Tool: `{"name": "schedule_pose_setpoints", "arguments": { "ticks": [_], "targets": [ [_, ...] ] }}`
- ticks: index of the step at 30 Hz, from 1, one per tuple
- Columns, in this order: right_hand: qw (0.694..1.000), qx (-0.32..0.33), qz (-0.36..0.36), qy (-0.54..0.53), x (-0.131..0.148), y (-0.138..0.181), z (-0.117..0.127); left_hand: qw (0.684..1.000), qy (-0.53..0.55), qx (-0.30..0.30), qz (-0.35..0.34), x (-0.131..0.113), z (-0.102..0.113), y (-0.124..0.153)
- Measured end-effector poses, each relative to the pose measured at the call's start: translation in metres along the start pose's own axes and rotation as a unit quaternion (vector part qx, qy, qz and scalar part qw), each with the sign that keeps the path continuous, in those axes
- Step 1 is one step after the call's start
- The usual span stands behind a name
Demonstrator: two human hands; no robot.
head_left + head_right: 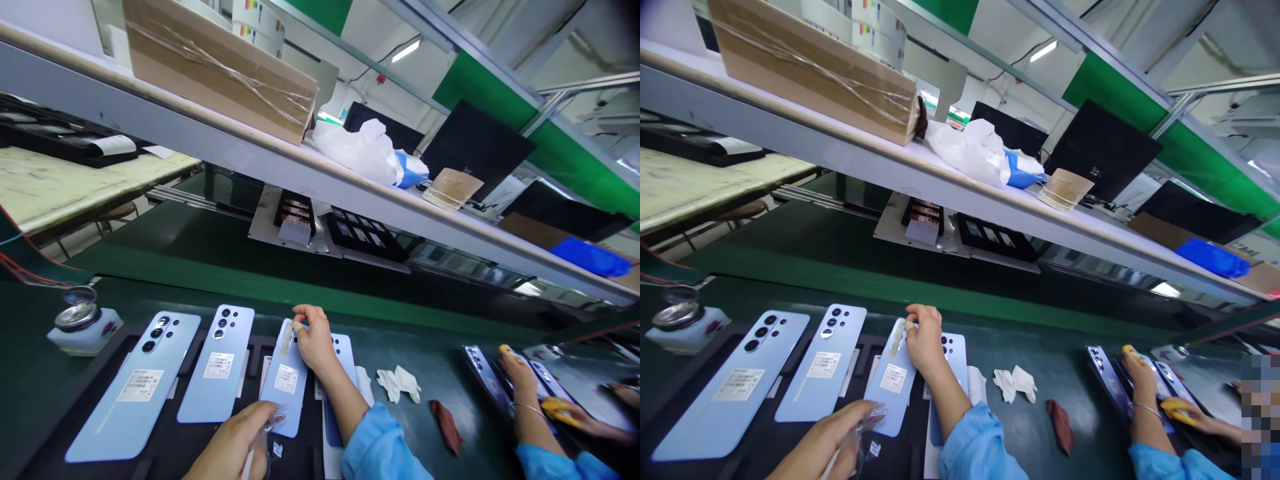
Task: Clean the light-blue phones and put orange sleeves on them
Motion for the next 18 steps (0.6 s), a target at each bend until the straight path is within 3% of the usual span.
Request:
{"name": "schedule_pose_setpoints", "arguments": {
  "ticks": [3, 7, 12, 15, 18],
  "targets": [
    [1.000, 0.002, -0.004, -0.011, -0.004, -0.002, 0.000, 0.999, -0.027, 0.006, -0.035, -0.007, 0.000, 0.000],
    [1.000, 0.006, -0.006, -0.026, -0.008, -0.005, 0.001, 0.999, -0.029, 0.001, -0.028, -0.013, 0.005, 0.001],
    [0.999, 0.010, -0.005, -0.045, -0.011, -0.005, 0.004, 0.991, 0.062, -0.041, 0.109, -0.012, 0.011, 0.008],
    [0.998, 0.017, -0.002, -0.061, -0.015, -0.004, 0.004, 0.954, 0.201, -0.093, 0.200, -0.014, 0.014, 0.011],
    [0.997, 0.022, 0.005, -0.078, -0.018, -0.003, 0.000, 0.912, 0.313, -0.156, 0.214, -0.020, 0.023, 0.007]
  ]
}}
Point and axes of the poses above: each hand's wrist, its own y-axis away from the middle knuckle, its own z-axis out of the back of the hand, x = y × z, the point moved 7 cm from there along -y, towards the middle knuckle, and after that the axes turned 5 degrees about -z, right-handed, at the moved point
